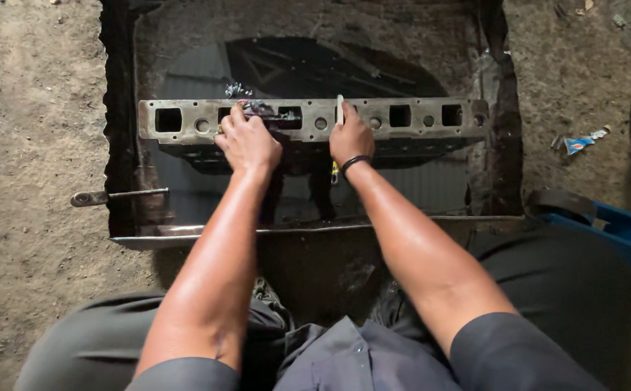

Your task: The person scrubs a long, rectangular metal part with multiple holes using a white brush and a dark cloth. The part is placed on a dark, wet surface, and the person repeatedly scrubs the surface and the holes to remove grime.

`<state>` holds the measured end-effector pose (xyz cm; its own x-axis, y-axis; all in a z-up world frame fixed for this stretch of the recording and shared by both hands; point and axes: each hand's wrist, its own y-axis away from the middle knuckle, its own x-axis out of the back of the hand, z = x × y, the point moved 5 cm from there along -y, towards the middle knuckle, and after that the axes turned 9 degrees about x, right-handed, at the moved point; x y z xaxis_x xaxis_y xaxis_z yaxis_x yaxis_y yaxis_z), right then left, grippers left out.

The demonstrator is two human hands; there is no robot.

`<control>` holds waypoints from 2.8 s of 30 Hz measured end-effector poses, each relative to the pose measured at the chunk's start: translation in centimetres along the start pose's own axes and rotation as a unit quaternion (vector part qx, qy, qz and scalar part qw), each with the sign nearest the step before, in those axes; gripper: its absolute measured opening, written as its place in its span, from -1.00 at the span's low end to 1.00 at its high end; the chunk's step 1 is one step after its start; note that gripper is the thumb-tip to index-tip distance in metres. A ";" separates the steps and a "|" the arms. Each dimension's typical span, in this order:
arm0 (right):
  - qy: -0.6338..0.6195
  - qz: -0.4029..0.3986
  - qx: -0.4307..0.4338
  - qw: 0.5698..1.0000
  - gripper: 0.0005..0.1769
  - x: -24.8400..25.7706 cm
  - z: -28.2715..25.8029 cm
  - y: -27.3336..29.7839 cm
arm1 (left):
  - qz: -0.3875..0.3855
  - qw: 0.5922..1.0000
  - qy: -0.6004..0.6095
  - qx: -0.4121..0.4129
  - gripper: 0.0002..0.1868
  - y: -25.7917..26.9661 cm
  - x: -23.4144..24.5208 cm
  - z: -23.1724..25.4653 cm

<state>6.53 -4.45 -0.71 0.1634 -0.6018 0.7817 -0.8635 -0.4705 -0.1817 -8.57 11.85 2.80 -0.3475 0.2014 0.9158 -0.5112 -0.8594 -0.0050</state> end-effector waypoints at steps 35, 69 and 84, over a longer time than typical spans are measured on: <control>-0.130 -0.066 -0.019 0.989 -0.48 0.5 0.8 1.5 | -0.374 0.917 -0.058 -0.130 -0.76 7.4 -7.3 -1.9; 0.034 -0.026 -0.024 0.999 -0.43 -0.4 -2.1 3.0 | -0.104 0.977 -0.087 0.167 0.21 -2.0 3.0 -8.2; 0.059 -0.024 0.048 0.997 -0.48 -0.2 -2.2 3.1 | -0.169 0.958 -0.141 0.182 0.41 -2.7 2.5 -7.5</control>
